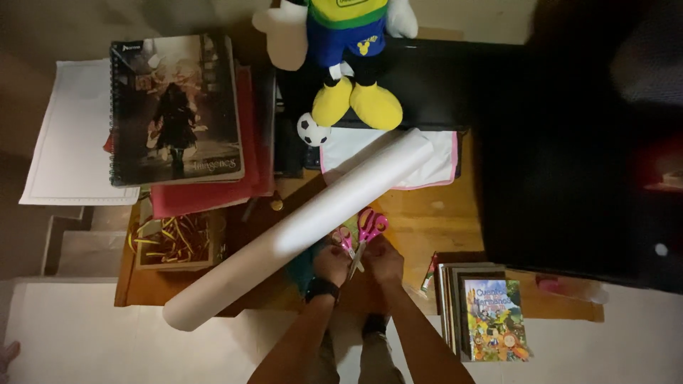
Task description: The person wipes a pair of pink scissors, a green ruler, a green set square, and a yellow set square with a blue cloth, then places each item into a pink mesh basket. The person also wipes a small potted plant and the surface of a black box with the same cloth.
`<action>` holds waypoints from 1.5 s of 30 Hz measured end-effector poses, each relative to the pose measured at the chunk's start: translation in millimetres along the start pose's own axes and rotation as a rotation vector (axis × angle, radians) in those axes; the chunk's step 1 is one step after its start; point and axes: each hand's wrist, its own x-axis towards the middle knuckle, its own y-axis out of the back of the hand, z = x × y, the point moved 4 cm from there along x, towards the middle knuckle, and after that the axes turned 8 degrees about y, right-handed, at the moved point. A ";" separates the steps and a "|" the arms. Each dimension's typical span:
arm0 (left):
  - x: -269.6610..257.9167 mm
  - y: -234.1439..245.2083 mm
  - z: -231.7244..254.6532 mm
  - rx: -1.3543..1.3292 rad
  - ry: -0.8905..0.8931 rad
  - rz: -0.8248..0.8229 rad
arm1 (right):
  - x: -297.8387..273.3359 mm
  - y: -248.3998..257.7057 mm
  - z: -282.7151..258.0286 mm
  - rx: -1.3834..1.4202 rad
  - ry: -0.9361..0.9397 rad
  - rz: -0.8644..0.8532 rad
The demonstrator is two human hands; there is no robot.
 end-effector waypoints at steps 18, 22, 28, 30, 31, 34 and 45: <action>29.8 -101.6 -41.7 -0.348 0.029 -0.071 | -10.7 5.8 -23.8 -0.050 -0.090 -0.086; 34.1 -111.4 -42.9 -0.686 0.213 -0.282 | -1.0 -5.9 -5.7 -0.032 -0.093 -0.036; 35.2 -138.6 -37.2 -1.039 0.350 -0.451 | 3.4 -8.6 6.2 -0.041 -0.055 0.032; 28.6 -127.4 -26.2 -1.055 0.326 -0.458 | 7.6 -12.7 18.7 -0.001 0.001 0.071; 21.8 -110.3 -18.6 -1.028 0.294 -0.419 | 7.3 -11.7 20.3 0.005 0.046 0.081; 18.6 -124.2 -24.6 -1.010 0.227 -0.411 | 15.5 -27.1 43.8 0.044 0.100 0.084; -3.6 -49.4 19.6 -0.814 0.040 -0.433 | 2.9 -2.1 38.2 0.852 -0.003 0.106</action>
